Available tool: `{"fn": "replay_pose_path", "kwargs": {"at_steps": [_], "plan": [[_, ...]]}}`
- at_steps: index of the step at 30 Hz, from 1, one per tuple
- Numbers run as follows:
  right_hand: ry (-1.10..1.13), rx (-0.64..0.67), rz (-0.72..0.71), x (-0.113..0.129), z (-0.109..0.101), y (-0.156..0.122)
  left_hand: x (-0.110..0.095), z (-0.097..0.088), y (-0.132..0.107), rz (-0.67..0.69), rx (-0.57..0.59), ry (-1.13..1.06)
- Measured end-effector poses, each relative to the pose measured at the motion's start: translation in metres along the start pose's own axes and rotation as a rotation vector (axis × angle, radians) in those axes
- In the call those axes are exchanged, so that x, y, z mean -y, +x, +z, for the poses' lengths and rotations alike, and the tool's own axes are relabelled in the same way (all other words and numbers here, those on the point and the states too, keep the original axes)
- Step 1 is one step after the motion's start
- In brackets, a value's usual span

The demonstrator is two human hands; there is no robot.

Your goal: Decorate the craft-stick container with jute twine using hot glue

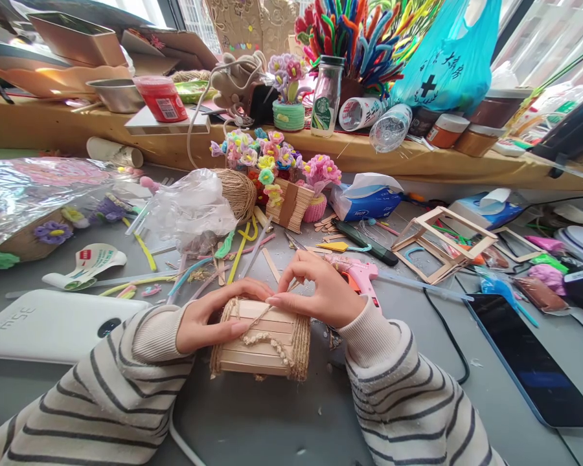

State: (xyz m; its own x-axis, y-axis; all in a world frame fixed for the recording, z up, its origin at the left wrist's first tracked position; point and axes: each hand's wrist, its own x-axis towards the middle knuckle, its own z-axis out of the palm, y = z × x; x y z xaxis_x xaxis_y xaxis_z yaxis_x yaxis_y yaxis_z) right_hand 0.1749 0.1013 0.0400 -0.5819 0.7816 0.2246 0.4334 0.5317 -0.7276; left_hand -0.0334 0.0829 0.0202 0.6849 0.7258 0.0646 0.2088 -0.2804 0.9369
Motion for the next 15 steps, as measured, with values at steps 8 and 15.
{"fn": "replay_pose_path", "kwargs": {"at_steps": [8, 15], "plan": [[0.013, -0.008, 0.038, -0.0018, 0.0034, -0.0001, -0.0029, 0.0004, -0.0009, -0.059, -0.019, -0.054], [0.029, -0.007, 0.04, -0.0054, 0.0053, -0.0001, -0.0008, 0.0025, -0.001, -0.051, -0.047, -0.079]]}}
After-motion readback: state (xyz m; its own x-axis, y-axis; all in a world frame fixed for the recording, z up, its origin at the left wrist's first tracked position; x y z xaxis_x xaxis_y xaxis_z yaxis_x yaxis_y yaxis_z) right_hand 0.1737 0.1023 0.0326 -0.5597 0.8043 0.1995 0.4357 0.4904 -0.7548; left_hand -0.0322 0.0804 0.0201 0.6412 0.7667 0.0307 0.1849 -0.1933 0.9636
